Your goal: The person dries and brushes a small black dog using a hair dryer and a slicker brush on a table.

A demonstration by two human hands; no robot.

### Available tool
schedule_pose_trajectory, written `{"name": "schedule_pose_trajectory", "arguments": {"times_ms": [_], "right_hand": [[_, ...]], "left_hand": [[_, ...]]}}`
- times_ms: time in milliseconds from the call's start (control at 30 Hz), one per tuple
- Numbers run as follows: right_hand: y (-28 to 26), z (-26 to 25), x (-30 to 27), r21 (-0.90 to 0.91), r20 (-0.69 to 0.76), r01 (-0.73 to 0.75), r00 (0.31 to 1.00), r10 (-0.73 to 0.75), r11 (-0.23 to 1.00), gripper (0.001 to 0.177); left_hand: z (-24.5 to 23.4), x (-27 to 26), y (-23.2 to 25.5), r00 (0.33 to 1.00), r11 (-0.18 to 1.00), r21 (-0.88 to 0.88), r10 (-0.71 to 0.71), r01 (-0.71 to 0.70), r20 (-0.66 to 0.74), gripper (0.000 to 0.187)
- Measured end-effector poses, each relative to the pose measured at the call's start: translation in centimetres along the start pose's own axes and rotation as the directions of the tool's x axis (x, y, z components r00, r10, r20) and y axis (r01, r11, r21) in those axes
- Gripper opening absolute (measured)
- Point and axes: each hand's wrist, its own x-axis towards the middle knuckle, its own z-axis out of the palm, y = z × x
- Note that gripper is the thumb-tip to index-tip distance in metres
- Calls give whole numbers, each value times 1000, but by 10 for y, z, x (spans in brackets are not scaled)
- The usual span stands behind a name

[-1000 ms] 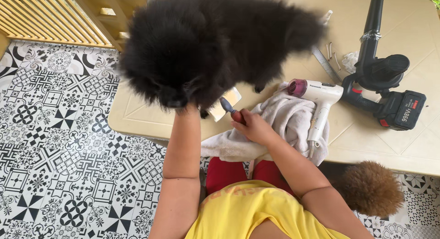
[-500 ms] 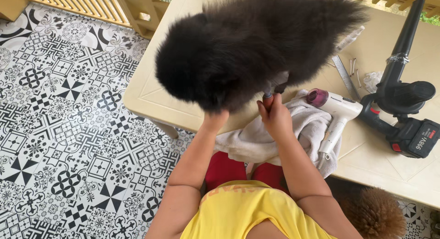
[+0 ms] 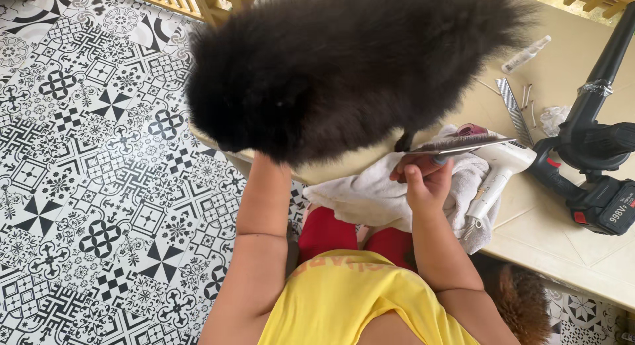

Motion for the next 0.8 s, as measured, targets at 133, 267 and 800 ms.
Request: {"name": "schedule_pose_trajectory", "arguments": {"times_ms": [133, 267, 800], "right_hand": [[32, 15, -14, -84, 145, 29, 989, -17, 996, 41], [53, 29, -2, -15, -14, -35, 999, 34, 999, 47], [3, 49, 62, -60, -15, 17, 1000, -18, 998, 46]], "left_hand": [[2, -5, 0, 1000, 1000, 10, 6, -6, -10, 52], [4, -46, 8, 1000, 1000, 26, -9, 9, 13, 52], [4, -6, 37, 984, 995, -60, 83, -74, 158, 51]]}}
